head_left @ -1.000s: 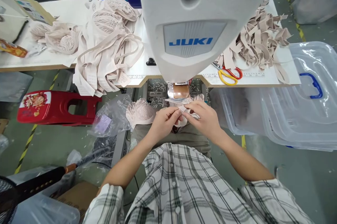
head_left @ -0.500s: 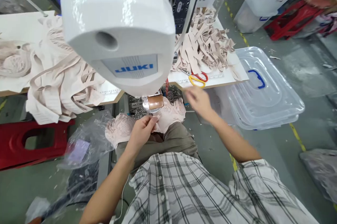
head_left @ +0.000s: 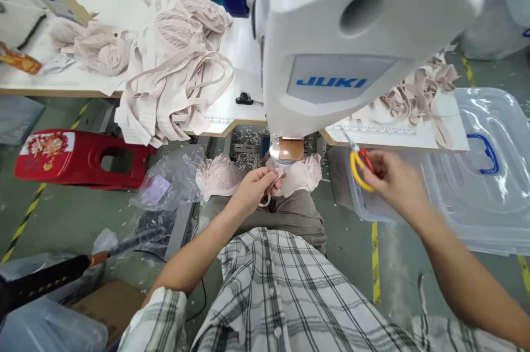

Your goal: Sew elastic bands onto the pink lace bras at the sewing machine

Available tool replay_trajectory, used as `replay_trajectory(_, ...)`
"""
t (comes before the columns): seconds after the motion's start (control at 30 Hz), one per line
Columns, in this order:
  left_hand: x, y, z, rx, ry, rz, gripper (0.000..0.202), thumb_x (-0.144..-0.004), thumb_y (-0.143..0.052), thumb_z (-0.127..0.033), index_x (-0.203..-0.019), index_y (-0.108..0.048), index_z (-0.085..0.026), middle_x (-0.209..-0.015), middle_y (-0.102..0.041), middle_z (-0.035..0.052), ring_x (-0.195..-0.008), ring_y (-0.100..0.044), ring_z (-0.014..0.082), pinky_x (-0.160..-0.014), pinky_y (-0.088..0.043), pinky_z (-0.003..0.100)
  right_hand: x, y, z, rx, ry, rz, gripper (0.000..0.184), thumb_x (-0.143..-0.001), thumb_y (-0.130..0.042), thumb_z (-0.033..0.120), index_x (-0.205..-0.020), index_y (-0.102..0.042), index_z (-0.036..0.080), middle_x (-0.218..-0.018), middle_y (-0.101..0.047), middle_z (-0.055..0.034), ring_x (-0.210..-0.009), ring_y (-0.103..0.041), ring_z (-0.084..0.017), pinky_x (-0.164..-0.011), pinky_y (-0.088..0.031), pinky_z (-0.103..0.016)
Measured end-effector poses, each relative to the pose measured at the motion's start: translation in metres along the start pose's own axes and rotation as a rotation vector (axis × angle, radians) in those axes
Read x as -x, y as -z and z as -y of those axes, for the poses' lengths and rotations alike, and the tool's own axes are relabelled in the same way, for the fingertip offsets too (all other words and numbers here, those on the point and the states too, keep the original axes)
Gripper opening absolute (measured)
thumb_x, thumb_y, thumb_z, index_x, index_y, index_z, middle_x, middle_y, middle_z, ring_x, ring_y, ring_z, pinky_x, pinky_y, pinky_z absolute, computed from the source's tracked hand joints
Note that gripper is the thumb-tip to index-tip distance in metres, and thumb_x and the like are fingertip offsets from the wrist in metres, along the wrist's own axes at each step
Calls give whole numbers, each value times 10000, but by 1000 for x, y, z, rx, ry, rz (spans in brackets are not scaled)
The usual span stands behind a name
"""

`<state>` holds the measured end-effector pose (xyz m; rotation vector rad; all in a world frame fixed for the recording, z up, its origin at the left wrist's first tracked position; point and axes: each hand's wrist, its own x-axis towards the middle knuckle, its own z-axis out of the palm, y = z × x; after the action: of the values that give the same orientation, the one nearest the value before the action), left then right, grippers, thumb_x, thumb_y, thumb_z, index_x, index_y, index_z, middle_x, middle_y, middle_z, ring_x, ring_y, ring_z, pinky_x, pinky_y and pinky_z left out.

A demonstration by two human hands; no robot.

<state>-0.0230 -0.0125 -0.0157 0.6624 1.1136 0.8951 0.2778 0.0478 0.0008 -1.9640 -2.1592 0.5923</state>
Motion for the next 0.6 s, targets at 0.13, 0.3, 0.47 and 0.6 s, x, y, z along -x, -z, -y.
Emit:
replay_trajectory(0.13,0,0,-2,-44,42,-5,281,-845,-616,-374,-664,-576,-163,-628,-552,-12,-526,-447,70,-466,-307,201,60,-11,25,-144,272,114,374,-808,-621,405,-1136,-628,226,-961,-721,-93,-660,-651,-220,-559,-507,-346)
replay_trajectory(0.3,0,-4,-3,-126,13,-18,259,-855,-578,-325,-656,-584,-159,-636,-571,-6,-531,-447,73,-500,-335,203,67,-27,51,-161,395,86,317,-858,-608,372,-1153,-617,255,-1077,-723,-100,-786,-681,-248,-623,-549,-372)
replay_trajectory(0.47,2,-7,-5,-196,0,-29,254,-865,-521,-284,-653,-585,-160,-644,-585,-1,-546,-462,83,-519,-354,210,52,-36,56,-195,437,133,314,-892,-611,365,-1180,-625,240,-1071,-724,-85,-716,-659,-209,-626,-545,-358)
replay_trajectory(0.6,1,-1,0,-171,-22,-34,203,-829,-499,-208,-648,-576,-156,-661,-603,1,-559,-469,77,-542,-366,208,52,-35,53,-254,402,188,320,-912,-594,404,-1185,-655,248,-909,-719,-55,-624,-628,-189,-567,-524,-337)
